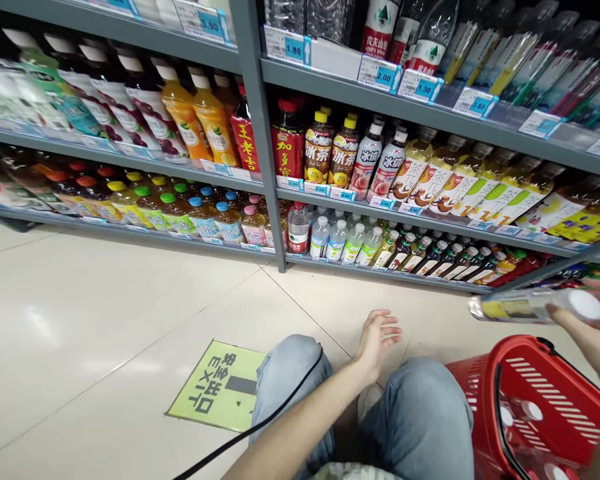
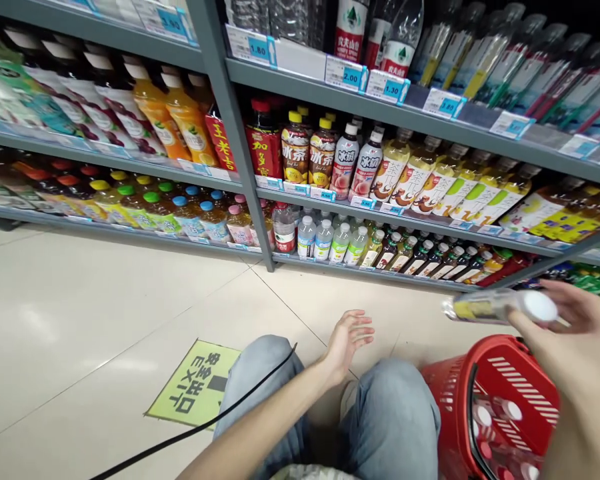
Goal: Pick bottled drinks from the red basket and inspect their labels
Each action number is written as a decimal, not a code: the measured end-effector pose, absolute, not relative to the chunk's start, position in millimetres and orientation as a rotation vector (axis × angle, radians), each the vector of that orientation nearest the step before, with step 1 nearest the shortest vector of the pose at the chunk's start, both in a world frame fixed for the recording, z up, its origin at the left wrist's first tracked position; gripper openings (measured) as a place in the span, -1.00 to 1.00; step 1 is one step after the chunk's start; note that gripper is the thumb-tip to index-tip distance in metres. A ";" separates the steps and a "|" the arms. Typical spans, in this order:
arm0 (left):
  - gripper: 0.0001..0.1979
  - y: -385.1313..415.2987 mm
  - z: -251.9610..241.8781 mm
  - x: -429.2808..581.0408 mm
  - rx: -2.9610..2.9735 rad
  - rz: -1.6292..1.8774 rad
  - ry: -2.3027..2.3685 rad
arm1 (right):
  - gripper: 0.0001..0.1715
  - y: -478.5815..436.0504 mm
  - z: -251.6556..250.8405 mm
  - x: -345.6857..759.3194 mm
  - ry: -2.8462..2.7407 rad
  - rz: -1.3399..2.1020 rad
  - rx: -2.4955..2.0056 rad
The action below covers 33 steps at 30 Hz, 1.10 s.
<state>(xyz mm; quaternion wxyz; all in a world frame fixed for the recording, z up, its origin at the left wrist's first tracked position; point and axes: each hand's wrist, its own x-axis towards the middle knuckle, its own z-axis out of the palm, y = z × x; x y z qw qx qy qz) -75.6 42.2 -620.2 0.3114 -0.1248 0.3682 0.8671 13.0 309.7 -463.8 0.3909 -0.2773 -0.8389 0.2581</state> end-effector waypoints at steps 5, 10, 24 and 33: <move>-0.58 48.9 -614.4 -89.6 -0.360 2.440 0.779 | -0.44 207.7 -443.6 -61.0 -2.114 1.143 -0.259; -0.61 41.9 -598.2 -100.2 -0.371 2.587 0.375 | -0.43 147.5 -444.9 -124.8 -2.136 1.519 0.024; -0.38 35.8 -602.1 -87.9 -0.317 2.423 0.523 | -0.61 147.1 -523.2 -163.8 -1.505 2.254 0.004; -0.51 39.6 -602.5 -65.9 -0.129 2.230 0.634 | -0.58 150.6 -526.2 -164.9 -1.831 2.245 0.067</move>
